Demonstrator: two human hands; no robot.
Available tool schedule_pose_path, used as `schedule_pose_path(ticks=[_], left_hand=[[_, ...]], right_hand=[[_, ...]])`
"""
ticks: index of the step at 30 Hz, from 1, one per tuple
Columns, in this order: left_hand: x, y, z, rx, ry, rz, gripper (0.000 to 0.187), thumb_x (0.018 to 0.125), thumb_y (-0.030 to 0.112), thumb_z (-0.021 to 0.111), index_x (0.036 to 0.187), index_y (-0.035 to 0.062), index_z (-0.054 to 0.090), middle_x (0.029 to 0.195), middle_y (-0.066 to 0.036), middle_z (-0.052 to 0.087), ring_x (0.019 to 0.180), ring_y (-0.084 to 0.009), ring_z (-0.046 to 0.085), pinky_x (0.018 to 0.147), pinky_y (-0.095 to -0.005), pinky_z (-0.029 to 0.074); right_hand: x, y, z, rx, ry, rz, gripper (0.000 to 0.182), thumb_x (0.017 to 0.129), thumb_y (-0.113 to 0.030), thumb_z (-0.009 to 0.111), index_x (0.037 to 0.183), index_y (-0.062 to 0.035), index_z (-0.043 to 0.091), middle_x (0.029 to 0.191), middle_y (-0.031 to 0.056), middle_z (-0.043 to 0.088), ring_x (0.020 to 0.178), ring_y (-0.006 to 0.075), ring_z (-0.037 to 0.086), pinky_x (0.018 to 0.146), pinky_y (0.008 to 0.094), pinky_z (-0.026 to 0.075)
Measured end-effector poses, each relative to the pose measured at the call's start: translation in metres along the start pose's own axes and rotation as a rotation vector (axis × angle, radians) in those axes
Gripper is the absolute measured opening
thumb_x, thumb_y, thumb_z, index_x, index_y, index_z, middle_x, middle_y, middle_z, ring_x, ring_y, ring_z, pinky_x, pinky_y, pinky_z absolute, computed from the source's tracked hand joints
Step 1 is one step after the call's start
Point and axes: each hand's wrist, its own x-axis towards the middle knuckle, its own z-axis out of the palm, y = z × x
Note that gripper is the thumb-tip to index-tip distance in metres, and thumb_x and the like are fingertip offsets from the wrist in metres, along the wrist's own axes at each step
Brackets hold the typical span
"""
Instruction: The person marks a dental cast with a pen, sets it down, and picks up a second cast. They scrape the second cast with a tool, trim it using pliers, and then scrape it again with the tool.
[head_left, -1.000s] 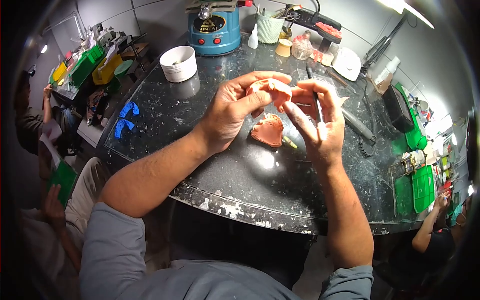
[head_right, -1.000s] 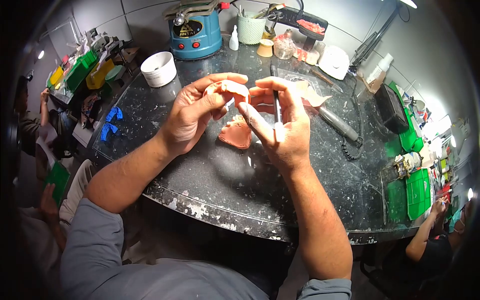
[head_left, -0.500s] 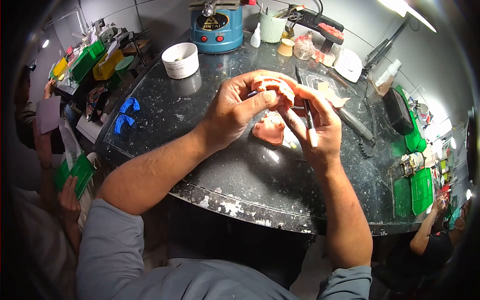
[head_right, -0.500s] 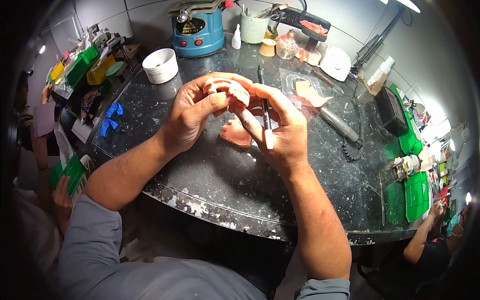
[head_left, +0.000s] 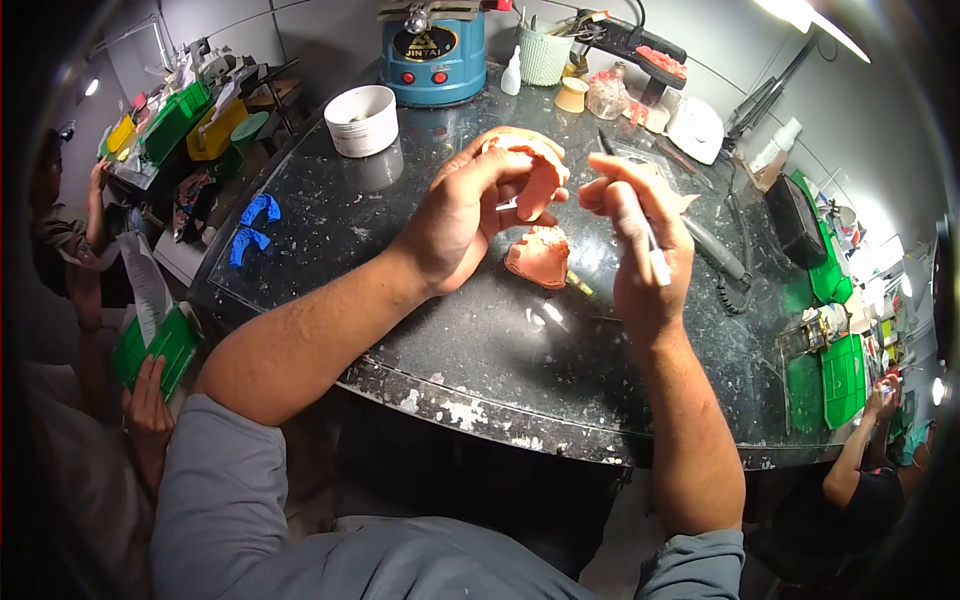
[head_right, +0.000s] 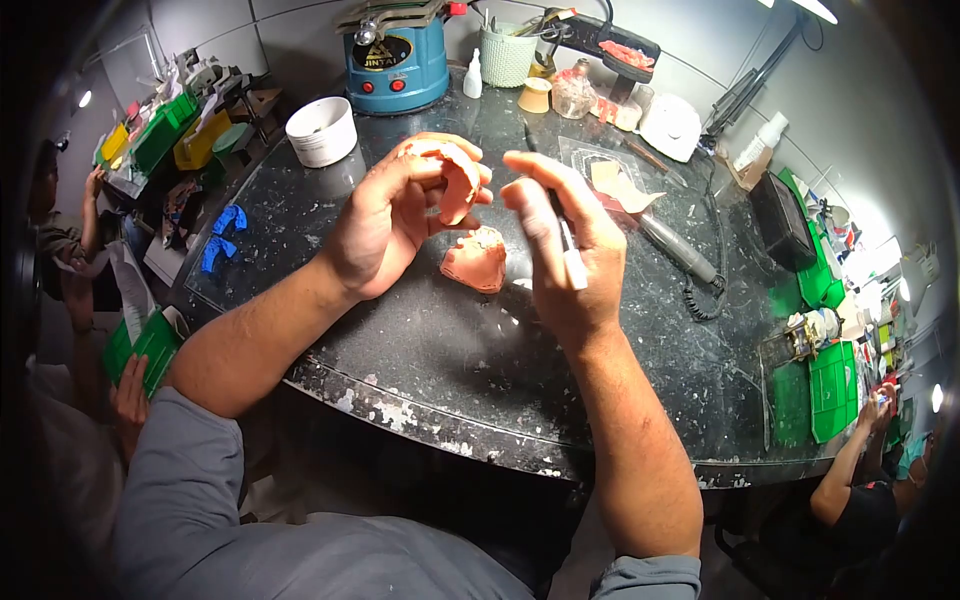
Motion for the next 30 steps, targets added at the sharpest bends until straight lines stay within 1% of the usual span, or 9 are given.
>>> schedule_pose_path(ticks=[2,3,7,10,14,17,20,27,30], left_hand=[[0.000,0.005,0.000,-0.135,0.009,-0.149,0.028,0.092,0.023,0.047,0.110,0.0039,0.059,0.100,-0.011,0.065,0.082,-0.0167,0.061,0.063,-0.0264,0.046],[-0.001,0.007,0.003,-0.188,0.097,-0.206,0.025,0.092,0.025,0.043,0.097,0.0046,0.057,0.091,-0.011,0.062,0.068,-0.0157,0.057,0.051,-0.0251,0.040],[0.001,0.000,-0.017,-0.172,-0.024,-0.229,0.042,0.094,0.044,0.037,0.089,0.0080,0.058,0.076,-0.009,0.062,0.054,-0.0143,0.052,0.050,-0.0240,0.040],[0.001,0.004,-0.010,-0.166,-0.030,-0.260,0.033,0.095,0.035,0.039,0.089,0.0069,0.056,0.073,-0.008,0.059,0.052,-0.0109,0.047,0.043,-0.0220,0.032],[0.000,0.009,0.004,-0.052,-0.026,-0.261,0.037,0.098,0.035,0.041,0.109,0.0056,0.061,0.082,-0.008,0.063,0.061,-0.0102,0.054,0.050,-0.0229,0.041],[0.001,0.006,0.005,0.002,-0.025,-0.194,0.045,0.099,0.036,0.042,0.131,0.0066,0.054,0.092,-0.006,0.065,0.082,-0.0102,0.060,0.073,-0.0244,0.049],[0.000,0.007,-0.001,-0.043,-0.097,-0.212,0.042,0.098,0.034,0.042,0.124,0.0046,0.058,0.088,-0.004,0.062,0.086,-0.0117,0.058,0.072,-0.0253,0.048],[-0.002,0.008,0.003,0.080,-0.111,-0.113,0.029,0.097,0.031,0.049,0.106,0.0059,0.061,0.085,-0.002,0.061,0.074,-0.0096,0.059,0.061,-0.0239,0.048],[-0.003,0.008,0.009,0.117,-0.024,-0.115,0.036,0.096,0.038,0.048,0.106,0.0052,0.061,0.083,-0.004,0.063,0.072,-0.0099,0.060,0.065,-0.0257,0.051]], right_hand=[[0.002,0.000,-0.002,0.062,0.036,0.000,0.031,0.098,-0.016,0.051,0.123,0.0004,0.060,0.097,0.0108,0.067,0.091,0.0158,0.064,0.084,0.0290,0.050],[0.002,-0.004,0.000,0.127,0.063,0.021,0.034,0.099,-0.014,0.048,0.128,0.0010,0.055,0.099,0.0122,0.068,0.093,0.0177,0.065,0.085,0.0299,0.050],[0.001,-0.007,-0.001,0.143,0.087,0.009,0.032,0.099,-0.010,0.049,0.128,0.0012,0.054,0.101,0.0115,0.068,0.097,0.0172,0.065,0.086,0.0288,0.050],[0.000,-0.003,0.000,0.076,0.076,-0.065,0.032,0.095,-0.006,0.056,0.126,0.0014,0.055,0.102,0.0117,0.068,0.098,0.0164,0.065,0.086,0.0274,0.051],[0.001,-0.005,0.001,0.057,0.121,-0.031,0.028,0.093,-0.002,0.059,0.121,0.0013,0.058,0.101,0.0111,0.065,0.093,0.0163,0.067,0.083,0.0279,0.053],[0.001,-0.002,-0.001,0.018,0.108,-0.071,0.027,0.092,-0.002,0.059,0.119,0.0011,0.059,0.101,0.0116,0.065,0.090,0.0164,0.068,0.081,0.0282,0.054],[0.001,-0.001,-0.004,-0.006,0.073,-0.113,0.027,0.092,-0.002,0.059,0.119,0.0011,0.059,0.099,0.0123,0.066,0.088,0.0167,0.068,0.081,0.0285,0.053],[0.000,-0.009,-0.003,0.159,0.077,-0.093,0.024,0.093,0.000,0.058,0.116,0.0043,0.058,0.099,0.0148,0.068,0.092,0.0197,0.069,0.085,0.0309,0.055],[0.000,-0.009,-0.002,0.165,0.093,-0.097,0.024,0.092,0.002,0.060,0.116,0.0040,0.059,0.103,0.0139,0.067,0.092,0.0193,0.069,0.085,0.0305,0.055]])
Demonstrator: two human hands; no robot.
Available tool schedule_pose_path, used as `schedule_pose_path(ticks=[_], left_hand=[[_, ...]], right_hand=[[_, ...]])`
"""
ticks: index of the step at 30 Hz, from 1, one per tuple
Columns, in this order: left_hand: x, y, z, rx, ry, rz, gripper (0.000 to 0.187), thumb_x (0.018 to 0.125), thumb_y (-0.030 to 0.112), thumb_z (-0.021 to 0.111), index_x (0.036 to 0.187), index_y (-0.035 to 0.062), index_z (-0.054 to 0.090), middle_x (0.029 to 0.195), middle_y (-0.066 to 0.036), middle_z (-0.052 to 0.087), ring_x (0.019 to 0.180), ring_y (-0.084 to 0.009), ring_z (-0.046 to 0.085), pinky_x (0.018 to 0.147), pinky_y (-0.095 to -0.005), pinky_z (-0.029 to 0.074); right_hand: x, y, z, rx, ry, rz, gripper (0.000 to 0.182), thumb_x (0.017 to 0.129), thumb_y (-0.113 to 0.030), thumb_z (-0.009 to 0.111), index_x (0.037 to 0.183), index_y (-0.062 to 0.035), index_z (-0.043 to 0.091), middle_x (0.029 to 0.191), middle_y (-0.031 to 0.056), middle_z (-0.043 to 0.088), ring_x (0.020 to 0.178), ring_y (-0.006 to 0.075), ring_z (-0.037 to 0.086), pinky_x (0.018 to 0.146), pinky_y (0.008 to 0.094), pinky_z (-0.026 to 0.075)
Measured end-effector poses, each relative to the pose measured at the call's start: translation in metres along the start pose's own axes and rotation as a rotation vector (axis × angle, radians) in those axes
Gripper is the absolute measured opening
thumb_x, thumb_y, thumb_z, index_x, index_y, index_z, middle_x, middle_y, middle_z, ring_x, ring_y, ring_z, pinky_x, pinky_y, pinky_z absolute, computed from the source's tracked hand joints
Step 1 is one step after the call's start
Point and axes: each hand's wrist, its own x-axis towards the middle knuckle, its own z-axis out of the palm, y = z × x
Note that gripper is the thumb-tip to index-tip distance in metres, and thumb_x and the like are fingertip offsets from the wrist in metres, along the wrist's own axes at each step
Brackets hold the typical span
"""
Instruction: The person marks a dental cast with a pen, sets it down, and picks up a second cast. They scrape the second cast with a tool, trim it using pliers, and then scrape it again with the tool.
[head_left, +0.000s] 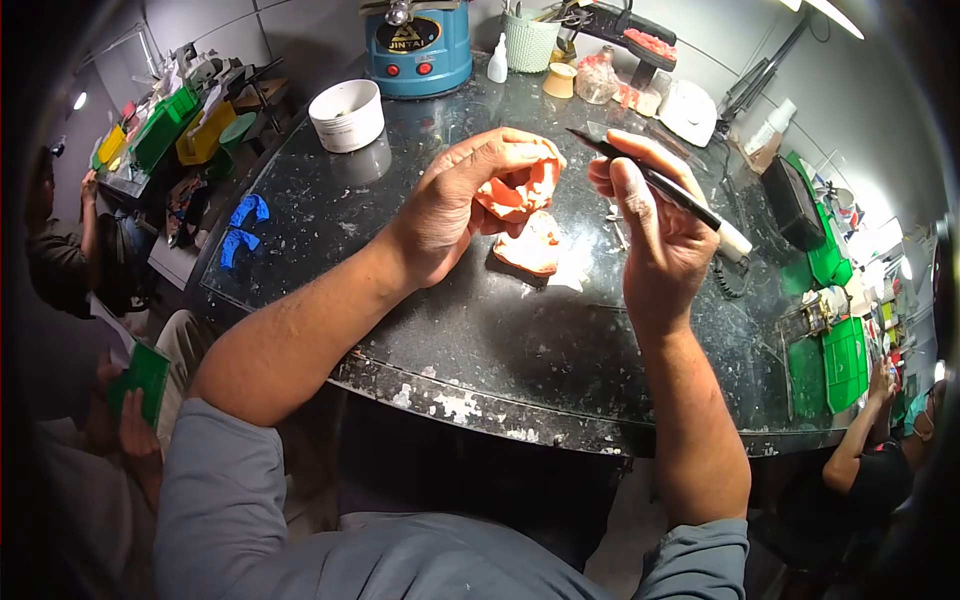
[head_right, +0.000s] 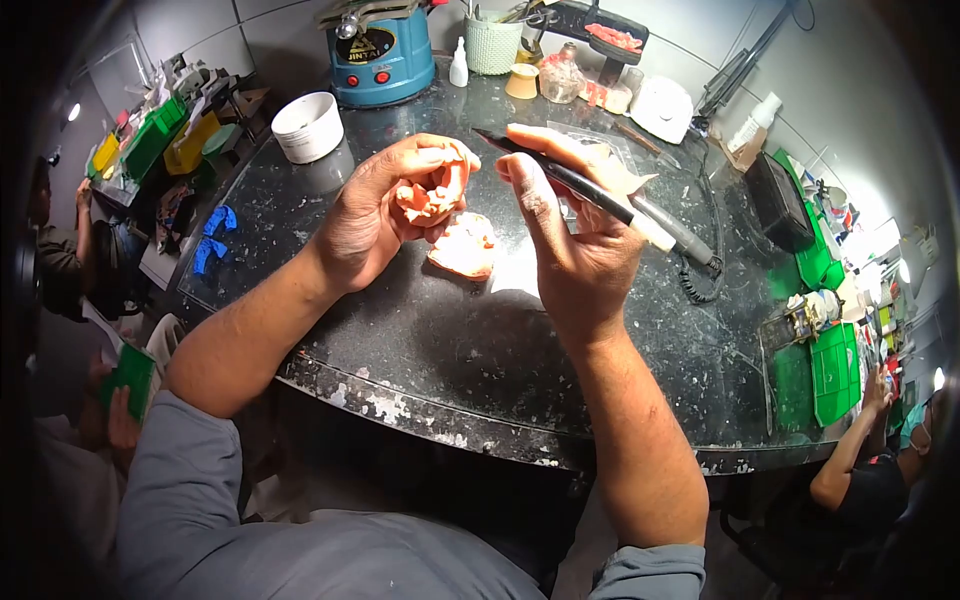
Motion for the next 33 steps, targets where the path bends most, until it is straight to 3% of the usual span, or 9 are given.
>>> schedule_pose_path(ticks=[3,11,13,16,20,22,25,33], left_hand=[[-0.001,-0.002,-0.006,-0.135,-0.002,-0.090,0.029,0.095,0.036,0.055,0.098,0.0088,0.063,0.086,-0.001,0.062,0.069,-0.0073,0.058,0.056,-0.0213,0.046],[0.002,-0.003,-0.008,-0.279,-0.091,-0.237,0.034,0.095,0.046,0.057,0.094,0.0121,0.061,0.081,0.001,0.062,0.062,-0.0061,0.056,0.051,-0.0189,0.042],[0.001,-0.003,0.004,-0.279,0.192,-0.223,0.032,0.098,0.043,0.054,0.096,0.0116,0.060,0.081,0.001,0.060,0.065,-0.0066,0.057,0.056,-0.0196,0.045],[0.001,-0.009,0.000,-0.264,0.074,-0.115,0.028,0.100,0.037,0.052,0.098,0.0103,0.059,0.083,0.001,0.060,0.073,-0.0070,0.058,0.064,-0.0212,0.047],[-0.002,-0.007,0.005,-0.284,0.188,-0.133,0.027,0.102,0.034,0.048,0.098,0.0089,0.057,0.083,0.000,0.058,0.077,-0.0071,0.056,0.071,-0.0223,0.048],[0.000,-0.015,-0.006,-0.246,0.049,-0.073,0.027,0.102,0.036,0.046,0.105,0.0105,0.056,0.092,0.001,0.059,0.081,-0.0097,0.057,0.075,-0.0250,0.045],[0.000,-0.017,-0.008,-0.174,-0.063,0.058,0.027,0.103,0.033,0.043,0.106,0.0097,0.055,0.089,0.001,0.057,0.081,-0.0094,0.055,0.077,-0.0247,0.044],[-0.002,-0.014,0.000,-0.079,-0.007,0.119,0.030,0.106,0.031,0.037,0.105,0.0068,0.054,0.079,0.000,0.052,0.074,-0.0084,0.049,0.071,-0.0237,0.041]], right_hand=[[0.001,-0.003,0.001,-0.015,0.004,-0.002,0.022,0.091,0.001,0.062,0.113,0.0041,0.061,0.104,0.0130,0.066,0.094,0.0190,0.068,0.086,0.0295,0.054],[-0.004,-0.006,0.003,0.013,-0.096,-0.015,0.024,0.086,0.005,0.064,0.109,0.0036,0.060,0.101,0.0125,0.066,0.093,0.0177,0.066,0.085,0.0296,0.051],[-0.006,-0.010,0.004,0.071,-0.124,0.049,0.020,0.085,0.008,0.061,0.104,0.0034,0.058,0.099,0.0119,0.065,0.093,0.0174,0.065,0.086,0.0303,0.051],[-0.010,-0.005,0.005,0.066,-0.123,0.014,0.020,0.085,0.008,0.060,0.104,0.0032,0.058,0.099,0.0110,0.063,0.093,0.0172,0.065,0.086,0.0303,0.051],[-0.011,-0.006,0.007,0.039,-0.118,0.043,0.020,0.085,0.007,0.059,0.105,0.0028,0.057,0.099,0.0098,0.061,0.093,0.0162,0.065,0.085,0.0288,0.051],[-0.012,-0.005,0.007,0.029,-0.119,0.049,0.021,0.085,0.007,0.059,0.105,0.0028,0.057,0.099,0.0094,0.061,0.092,0.0158,0.064,0.085,0.0286,0.051],[-0.012,-0.005,0.009,0.033,-0.110,0.052,0.021,0.086,0.007,0.058,0.106,0.0028,0.057,0.099,0.0089,0.061,0.092,0.0150,0.064,0.085,0.0282,0.051],[-0.012,-0.008,0.007,0.038,-0.115,0.032,0.020,0.086,0.007,0.057,0.106,0.0031,0.056,0.099,0.0087,0.060,0.092,0.0146,0.064,0.085,0.0276,0.051]])
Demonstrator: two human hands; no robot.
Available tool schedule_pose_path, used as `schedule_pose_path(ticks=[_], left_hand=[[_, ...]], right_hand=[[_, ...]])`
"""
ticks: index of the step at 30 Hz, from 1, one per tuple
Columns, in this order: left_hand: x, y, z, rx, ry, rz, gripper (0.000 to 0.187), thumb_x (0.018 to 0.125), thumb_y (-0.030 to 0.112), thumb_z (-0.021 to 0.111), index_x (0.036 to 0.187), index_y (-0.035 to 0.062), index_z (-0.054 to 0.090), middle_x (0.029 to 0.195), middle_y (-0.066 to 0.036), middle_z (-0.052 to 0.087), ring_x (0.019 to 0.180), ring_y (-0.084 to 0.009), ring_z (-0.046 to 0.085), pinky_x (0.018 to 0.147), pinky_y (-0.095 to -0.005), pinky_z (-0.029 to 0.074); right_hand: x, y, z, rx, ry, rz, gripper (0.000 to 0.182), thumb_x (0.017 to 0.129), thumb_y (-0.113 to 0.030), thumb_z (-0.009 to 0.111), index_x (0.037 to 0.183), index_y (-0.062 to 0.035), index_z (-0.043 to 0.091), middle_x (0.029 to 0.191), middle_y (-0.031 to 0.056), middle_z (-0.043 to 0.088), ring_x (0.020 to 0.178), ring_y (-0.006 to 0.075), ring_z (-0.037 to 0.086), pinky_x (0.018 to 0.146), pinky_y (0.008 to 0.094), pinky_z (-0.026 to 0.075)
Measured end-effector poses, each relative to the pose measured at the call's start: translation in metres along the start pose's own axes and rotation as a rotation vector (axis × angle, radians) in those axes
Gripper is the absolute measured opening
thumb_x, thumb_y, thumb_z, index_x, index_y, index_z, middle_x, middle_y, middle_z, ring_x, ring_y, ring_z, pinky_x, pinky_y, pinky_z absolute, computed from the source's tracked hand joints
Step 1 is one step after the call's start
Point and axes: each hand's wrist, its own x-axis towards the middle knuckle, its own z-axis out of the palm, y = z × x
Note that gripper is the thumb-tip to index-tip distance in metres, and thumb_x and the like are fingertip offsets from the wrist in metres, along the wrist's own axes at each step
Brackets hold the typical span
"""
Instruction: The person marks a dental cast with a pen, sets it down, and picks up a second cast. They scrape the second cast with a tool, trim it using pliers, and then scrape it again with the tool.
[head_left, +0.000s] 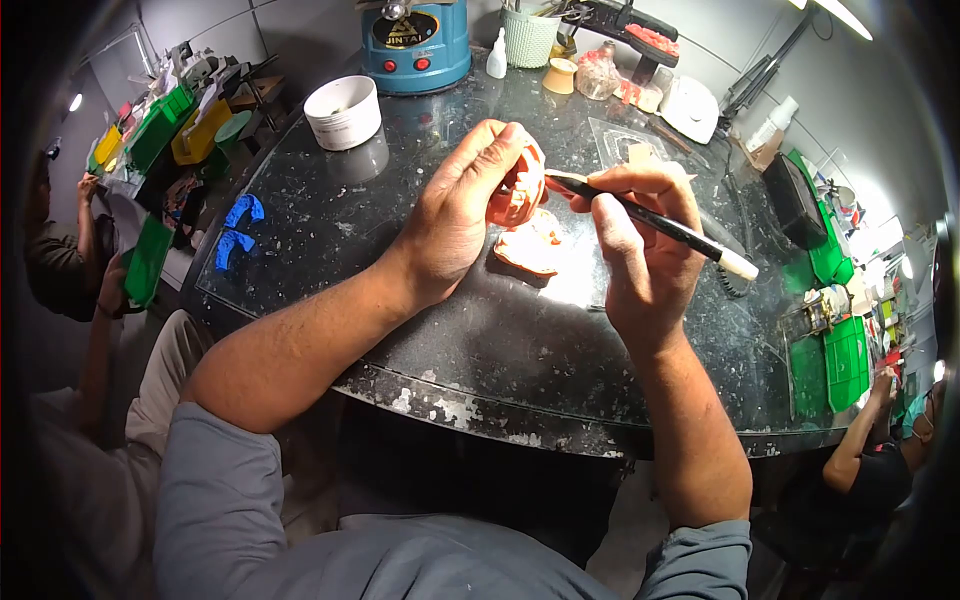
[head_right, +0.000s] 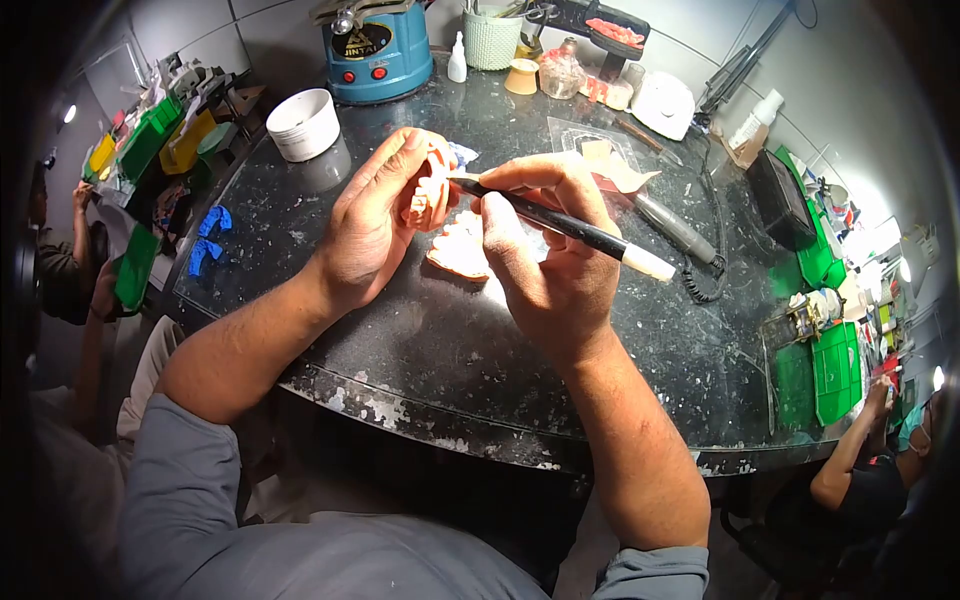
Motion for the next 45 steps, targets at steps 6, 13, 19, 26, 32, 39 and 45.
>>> schedule_pose_path(ticks=[6,13,19,26,32,39,45], left_hand=[[0.000,-0.003,0.001,0.039,-0.001,0.007,0.032,0.106,0.034,0.037,0.106,0.0059,0.053,0.079,-0.001,0.052,0.073,-0.0089,0.049,0.068,-0.0240,0.039],[-0.001,-0.004,-0.003,-0.007,-0.015,-0.026,0.031,0.106,0.035,0.038,0.112,0.0081,0.053,0.091,-0.003,0.057,0.083,-0.0101,0.056,0.076,-0.0254,0.045],[-0.002,-0.003,-0.004,-0.060,-0.035,-0.056,0.031,0.106,0.036,0.037,0.115,0.0097,0.052,0.099,-0.002,0.058,0.090,-0.0094,0.059,0.082,-0.0294,0.051],[-0.001,-0.004,0.000,-0.113,-0.011,-0.061,0.030,0.106,0.034,0.036,0.115,0.0100,0.052,0.101,-0.002,0.059,0.091,-0.0090,0.060,0.084,-0.0290,0.051],[-0.001,-0.003,0.004,-0.144,0.083,-0.087,0.032,0.106,0.035,0.036,0.102,0.0078,0.053,0.085,-0.001,0.054,0.074,-0.0054,0.052,0.070,-0.0219,0.048],[0.000,-0.009,-0.008,-0.172,-0.027,-0.086,0.030,0.106,0.033,0.035,0.114,0.0096,0.052,0.102,-0.002,0.060,0.092,-0.0100,0.060,0.084,-0.0287,0.051],[-0.001,-0.004,-0.003,-0.148,-0.013,-0.102,0.031,0.106,0.034,0.034,0.115,0.0094,0.051,0.103,-0.003,0.059,0.092,-0.0101,0.060,0.083,-0.0289,0.050]], right_hand=[[0.001,0.000,0.001,0.011,0.008,0.008,0.021,0.086,0.008,0.057,0.106,0.0028,0.056,0.099,0.0084,0.060,0.093,0.0133,0.062,0.085,0.0265,0.050],[0.001,0.001,-0.001,-0.031,-0.005,0.019,0.020,0.086,0.007,0.059,0.105,0.0028,0.057,0.099,0.0075,0.060,0.092,0.0118,0.061,0.085,0.0262,0.049],[0.000,0.001,-0.001,-0.008,-0.023,0.029,0.019,0.086,0.005,0.060,0.104,0.0030,0.058,0.099,0.0076,0.060,0.094,0.0122,0.061,0.087,0.0271,0.049],[0.001,0.001,-0.001,-0.018,-0.041,0.005,0.020,0.086,0.005,0.060,0.105,0.0030,0.058,0.099,0.0082,0.061,0.096,0.0133,0.061,0.089,0.0284,0.049],[0.001,0.003,-0.002,-0.041,-0.031,0.027,0.020,0.086,0.005,0.060,0.105,0.0027,0.058,0.099,0.0077,0.061,0.096,0.0137,0.061,0.089,0.0285,0.049],[0.001,0.004,-0.002,-0.007,-0.033,0.026,0.020,0.086,0.005,0.061,0.106,0.0024,0.057,0.101,0.0078,0.060,0.098,0.0134,0.062,0.091,0.0292,0.050],[0.002,0.002,-0.002,-0.006,-0.057,0.011,0.020,0.086,0.005,0.059,0.106,0.0027,0.057,0.100,0.0086,0.061,0.098,0.0151,0.063,0.091,0.0298,0.050]])
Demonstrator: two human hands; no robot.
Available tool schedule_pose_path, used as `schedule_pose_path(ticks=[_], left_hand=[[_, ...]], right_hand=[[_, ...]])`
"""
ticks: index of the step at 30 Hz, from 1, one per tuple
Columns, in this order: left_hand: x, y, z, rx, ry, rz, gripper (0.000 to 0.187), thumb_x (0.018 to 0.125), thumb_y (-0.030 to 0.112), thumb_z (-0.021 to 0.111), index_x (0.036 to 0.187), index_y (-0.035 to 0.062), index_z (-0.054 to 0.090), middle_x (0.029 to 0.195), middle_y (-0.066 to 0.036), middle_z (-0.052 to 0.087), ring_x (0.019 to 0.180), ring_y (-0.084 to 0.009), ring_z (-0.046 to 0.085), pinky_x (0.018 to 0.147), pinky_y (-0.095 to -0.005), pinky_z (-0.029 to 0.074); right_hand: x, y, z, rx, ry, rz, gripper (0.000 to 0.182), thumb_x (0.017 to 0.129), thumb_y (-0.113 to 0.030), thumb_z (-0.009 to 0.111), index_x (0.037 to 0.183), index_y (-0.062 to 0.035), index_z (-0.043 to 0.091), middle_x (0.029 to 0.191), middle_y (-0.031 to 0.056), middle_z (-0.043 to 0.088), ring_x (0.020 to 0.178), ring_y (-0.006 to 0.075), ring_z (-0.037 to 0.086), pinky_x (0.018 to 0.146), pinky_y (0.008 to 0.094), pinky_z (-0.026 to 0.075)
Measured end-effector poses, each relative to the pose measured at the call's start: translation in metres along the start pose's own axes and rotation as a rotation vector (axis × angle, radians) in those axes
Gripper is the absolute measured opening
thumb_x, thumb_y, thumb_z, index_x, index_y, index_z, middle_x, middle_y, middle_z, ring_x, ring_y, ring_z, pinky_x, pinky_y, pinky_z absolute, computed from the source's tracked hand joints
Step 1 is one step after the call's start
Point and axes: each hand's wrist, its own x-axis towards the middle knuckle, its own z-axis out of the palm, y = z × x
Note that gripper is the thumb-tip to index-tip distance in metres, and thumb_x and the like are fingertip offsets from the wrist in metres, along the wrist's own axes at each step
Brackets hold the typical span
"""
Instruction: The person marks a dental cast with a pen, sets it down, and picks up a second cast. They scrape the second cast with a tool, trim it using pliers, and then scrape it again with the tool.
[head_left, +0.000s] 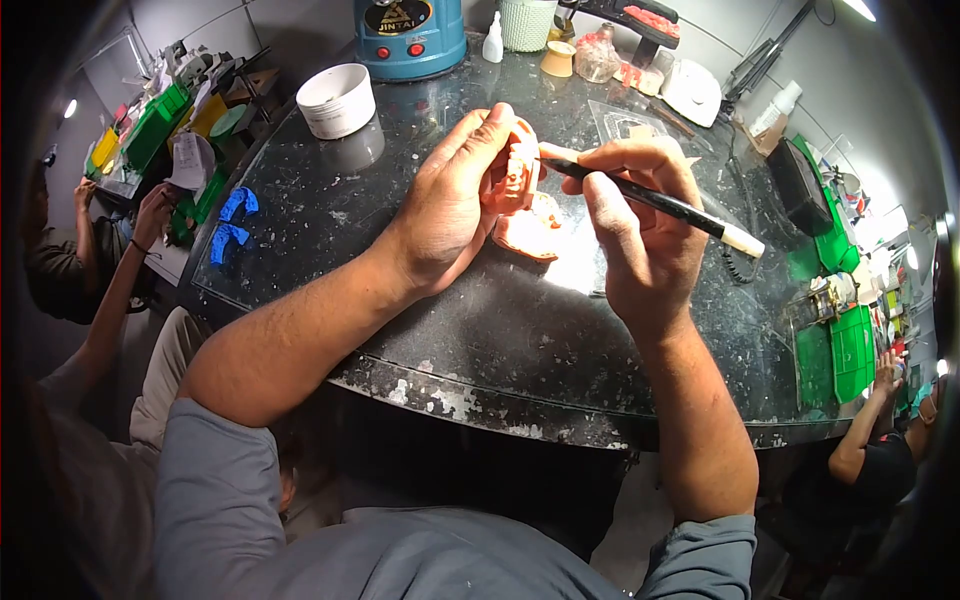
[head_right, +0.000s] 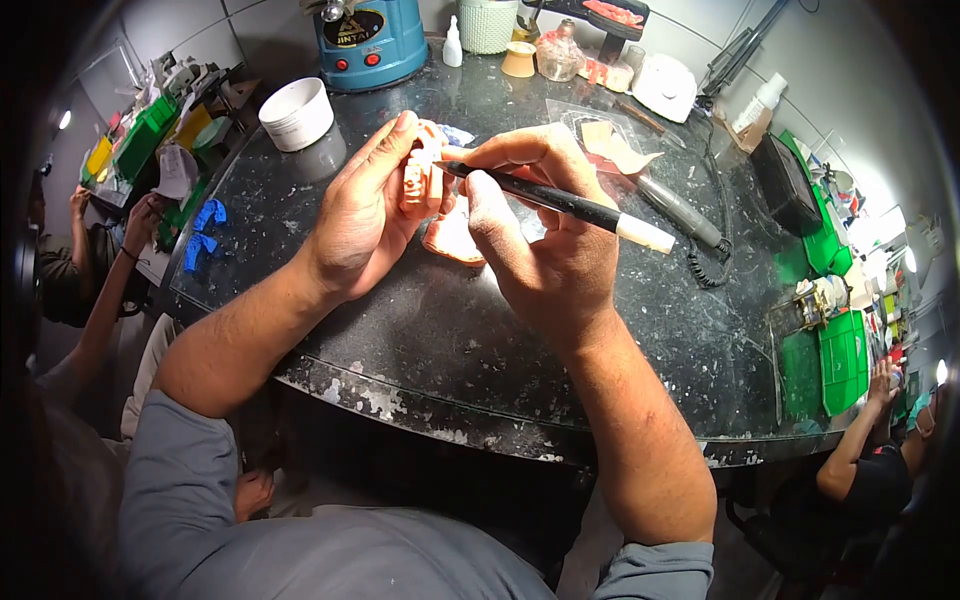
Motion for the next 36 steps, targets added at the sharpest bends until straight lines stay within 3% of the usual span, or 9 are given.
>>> schedule_pose_path(ticks=[8,14,22,26,32,34,36], left_hand=[[0.000,-0.001,-0.005,-0.077,-0.073,-0.007,0.033,0.106,0.033,0.034,0.111,0.0065,0.052,0.098,-0.004,0.060,0.085,-0.0104,0.060,0.081,-0.0268,0.051],[-0.001,0.000,0.003,-0.080,0.052,-0.032,0.036,0.106,0.034,0.034,0.112,0.0043,0.053,0.099,-0.007,0.062,0.084,-0.0116,0.060,0.082,-0.0277,0.051],[0.000,0.000,0.000,-0.029,-0.010,-0.034,0.040,0.106,0.036,0.035,0.115,0.0028,0.054,0.105,-0.010,0.063,0.091,-0.0146,0.062,0.086,-0.0305,0.050],[-0.001,0.000,0.003,-0.076,0.057,-0.067,0.041,0.106,0.037,0.034,0.117,0.0026,0.053,0.105,-0.010,0.063,0.092,-0.0141,0.062,0.087,-0.0311,0.050],[0.002,-0.004,-0.012,-0.175,-0.069,-0.154,0.043,0.106,0.036,0.031,0.123,0.0027,0.052,0.107,-0.010,0.063,0.095,-0.0157,0.062,0.090,-0.0345,0.049],[0.000,-0.005,-0.004,-0.192,0.121,-0.089,0.042,0.105,0.036,0.036,0.123,0.0025,0.053,0.106,-0.011,0.063,0.098,-0.0176,0.062,0.090,-0.0360,0.050],[-0.001,0.006,0.002,-0.240,0.109,-0.149,0.041,0.103,0.035,0.040,0.125,0.0027,0.052,0.106,-0.011,0.063,0.099,-0.0179,0.062,0.089,-0.0363,0.050]], right_hand=[[-0.001,0.002,-0.001,0.018,-0.023,-0.022,0.020,0.086,0.004,0.060,0.106,0.0036,0.057,0.103,0.0108,0.062,0.099,0.0161,0.063,0.091,0.0291,0.050],[0.001,0.004,-0.003,0.004,-0.050,-0.040,0.019,0.087,0.004,0.059,0.106,0.0040,0.057,0.103,0.0111,0.062,0.101,0.0171,0.063,0.091,0.0297,0.050],[0.000,0.002,-0.001,0.038,-0.051,-0.033,0.019,0.087,0.004,0.059,0.105,0.0043,0.056,0.102,0.0115,0.062,0.104,0.0186,0.064,0.092,0.0305,0.049],[0.000,0.004,-0.004,0.003,-0.096,-0.043,0.018,0.087,0.004,0.058,0.105,0.0046,0.056,0.100,0.0108,0.061,0.104,0.0194,0.064,0.093,0.0306,0.049],[0.000,0.002,-0.001,0.067,-0.044,-0.028,0.019,0.087,0.005,0.057,0.106,0.0042,0.054,0.100,0.0106,0.060,0.102,0.0191,0.065,0.092,0.0308,0.050],[0.000,0.003,-0.001,0.035,-0.044,-0.032,0.019,0.087,0.005,0.057,0.106,0.0040,0.054,0.100,0.0106,0.060,0.102,0.0187,0.065,0.092,0.0307,0.050],[0.000,0.003,0.000,0.002,-0.044,-0.036,0.019,0.088,0.005,0.057,0.106,0.0037,0.054,0.100,0.0105,0.060,0.102,0.0184,0.065,0.092,0.0307,0.051]])
